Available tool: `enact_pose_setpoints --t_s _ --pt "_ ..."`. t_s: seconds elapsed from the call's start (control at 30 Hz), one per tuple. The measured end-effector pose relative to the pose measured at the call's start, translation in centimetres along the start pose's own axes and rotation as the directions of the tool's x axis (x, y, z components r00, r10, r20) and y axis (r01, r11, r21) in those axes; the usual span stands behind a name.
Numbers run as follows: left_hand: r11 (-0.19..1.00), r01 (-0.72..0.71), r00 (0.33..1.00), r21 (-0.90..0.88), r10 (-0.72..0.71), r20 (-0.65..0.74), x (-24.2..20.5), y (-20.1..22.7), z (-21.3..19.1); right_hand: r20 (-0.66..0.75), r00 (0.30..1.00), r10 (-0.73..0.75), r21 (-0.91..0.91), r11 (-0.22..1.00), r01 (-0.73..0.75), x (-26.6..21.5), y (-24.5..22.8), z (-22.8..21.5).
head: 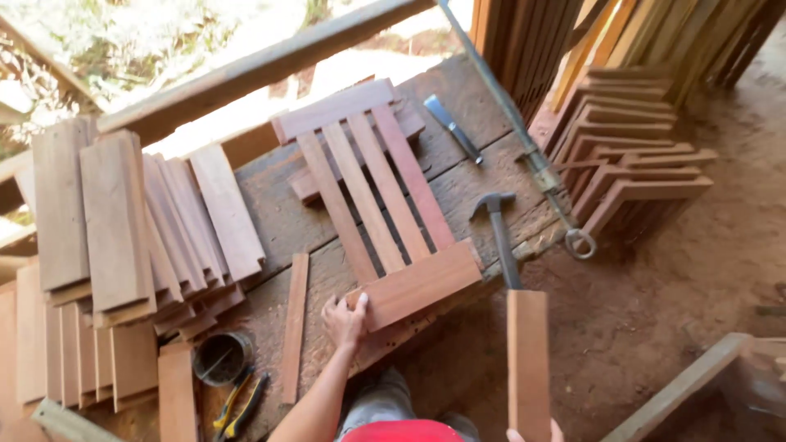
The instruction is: The person assembles a slatted wooden panel on a rustic workbench, aligning a horizontal rail against the slats and hammering nails to fasten it. They lift and reposition the panel to check the fit, then apply glue from a small container onto a rail using a knife-like tool.
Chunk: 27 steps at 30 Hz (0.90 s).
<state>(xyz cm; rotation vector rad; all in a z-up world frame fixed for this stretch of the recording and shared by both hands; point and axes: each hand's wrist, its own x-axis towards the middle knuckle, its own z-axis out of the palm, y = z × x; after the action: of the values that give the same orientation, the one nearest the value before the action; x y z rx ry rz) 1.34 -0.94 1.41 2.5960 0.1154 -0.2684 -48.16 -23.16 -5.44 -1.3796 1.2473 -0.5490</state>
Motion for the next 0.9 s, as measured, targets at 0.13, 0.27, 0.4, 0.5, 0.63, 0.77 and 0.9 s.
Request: enact_pose_setpoints --t_s 0.13,0.27,0.4,0.5,0.63,0.77,0.9 --pt "0.93 0.238 0.966 -0.279 -0.199 0.162 -1.1 6.3 -6.9 -0.078 0.991 0.109 -0.188 0.975 -0.122 -1.7 -19.0 9.2" --pt "0.721 0.385 0.91 -0.576 -0.194 0.366 -0.7 6.3 -9.2 -0.062 0.991 0.116 -0.272 0.954 -0.128 -2.3 -22.8 14.2" --pt "0.604 0.499 0.848 -0.621 -0.195 0.492 -1.3 12.2 -17.3 -0.066 0.998 0.006 -0.288 0.957 -0.024 -2.3 -21.5 17.9" --pt "0.525 0.434 0.893 -0.733 -0.142 0.427 -0.1 10.0 -16.1 0.04 0.998 0.044 -0.396 0.918 -0.024 -2.2 -18.4 20.4" --pt "0.388 0.477 0.873 -0.789 -0.103 0.477 -2.0 14.0 -18.4 0.1 0.9 0.425 -0.074 0.905 -0.42 -3.4 -22.6 26.8" --pt "0.422 0.502 0.85 -0.755 -0.079 0.521 -3.2 14.6 -18.9 0.491 0.704 0.513 0.226 0.705 -0.672 -2.3 -22.2 30.8" --pt "0.45 0.523 0.839 -0.724 -0.12 0.532 -2.8 10.5 -15.3 0.424 0.831 0.36 -0.356 0.91 -0.213 0.0 -20.2 28.5"
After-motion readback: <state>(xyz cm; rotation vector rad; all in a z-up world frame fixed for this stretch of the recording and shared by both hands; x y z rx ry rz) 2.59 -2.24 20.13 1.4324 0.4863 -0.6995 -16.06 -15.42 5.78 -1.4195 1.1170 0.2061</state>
